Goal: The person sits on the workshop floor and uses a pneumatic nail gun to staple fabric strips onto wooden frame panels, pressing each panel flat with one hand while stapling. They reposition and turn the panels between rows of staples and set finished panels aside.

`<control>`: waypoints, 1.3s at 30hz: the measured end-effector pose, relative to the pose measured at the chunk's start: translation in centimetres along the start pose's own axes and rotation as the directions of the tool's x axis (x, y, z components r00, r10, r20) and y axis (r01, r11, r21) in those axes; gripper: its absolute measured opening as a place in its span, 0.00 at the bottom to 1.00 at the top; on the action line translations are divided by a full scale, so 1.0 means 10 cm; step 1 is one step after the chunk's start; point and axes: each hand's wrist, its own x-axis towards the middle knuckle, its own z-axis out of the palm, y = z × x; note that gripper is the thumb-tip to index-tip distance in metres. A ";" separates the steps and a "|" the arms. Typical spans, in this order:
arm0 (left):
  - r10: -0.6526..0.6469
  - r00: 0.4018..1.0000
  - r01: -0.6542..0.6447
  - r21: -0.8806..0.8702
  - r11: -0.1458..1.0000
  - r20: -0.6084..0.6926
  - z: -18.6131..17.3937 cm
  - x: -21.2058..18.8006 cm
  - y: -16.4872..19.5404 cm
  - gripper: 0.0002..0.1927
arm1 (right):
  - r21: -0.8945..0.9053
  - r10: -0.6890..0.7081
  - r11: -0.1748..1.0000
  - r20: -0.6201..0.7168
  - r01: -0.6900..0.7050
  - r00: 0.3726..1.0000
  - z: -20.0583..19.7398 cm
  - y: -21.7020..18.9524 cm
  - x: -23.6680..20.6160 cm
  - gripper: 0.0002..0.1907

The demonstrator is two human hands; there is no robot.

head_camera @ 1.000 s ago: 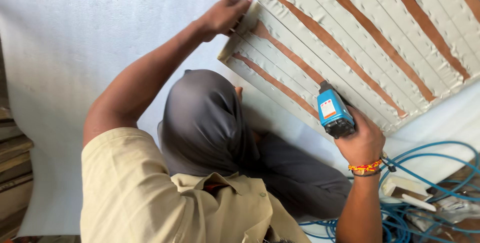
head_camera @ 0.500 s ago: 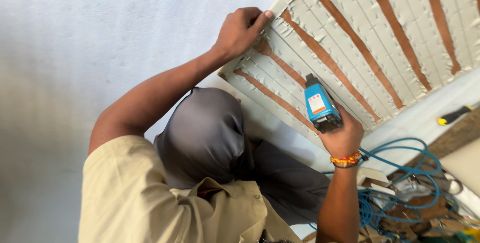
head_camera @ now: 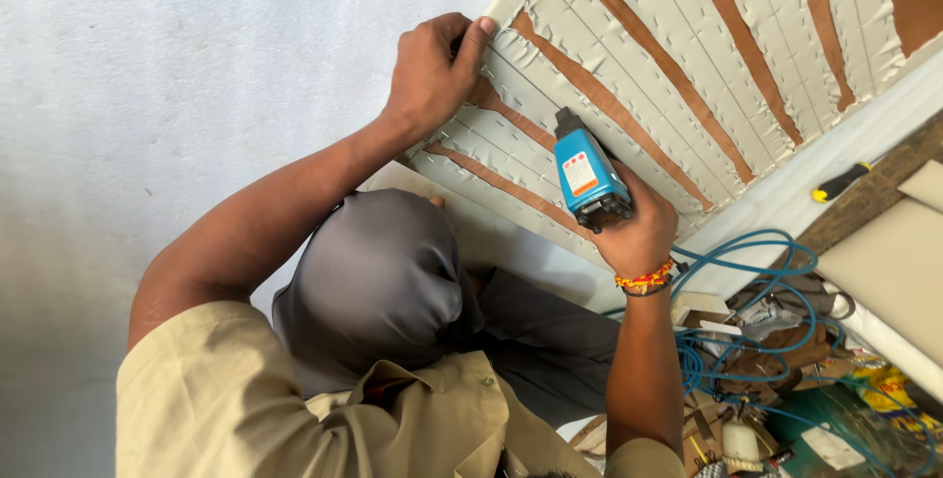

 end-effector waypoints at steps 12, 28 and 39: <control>0.243 0.970 -0.243 -0.003 0.970 0.017 -0.01 -0.01 -0.03 0.12 | 0.041 0.101 0.993 0.215 -0.112 0.971 -0.10 0.20 0.25 0.24; 0.371 0.927 -0.375 -0.074 0.924 -0.057 0.05 0.14 -0.21 0.12 | 0.111 0.092 0.986 0.272 -0.126 0.958 -0.16 0.05 0.42 0.16; 0.406 0.908 -0.413 -0.058 0.909 -0.102 0.04 0.16 -0.22 0.08 | 0.087 0.070 0.991 0.284 -0.098 0.956 -0.17 -0.01 0.59 0.18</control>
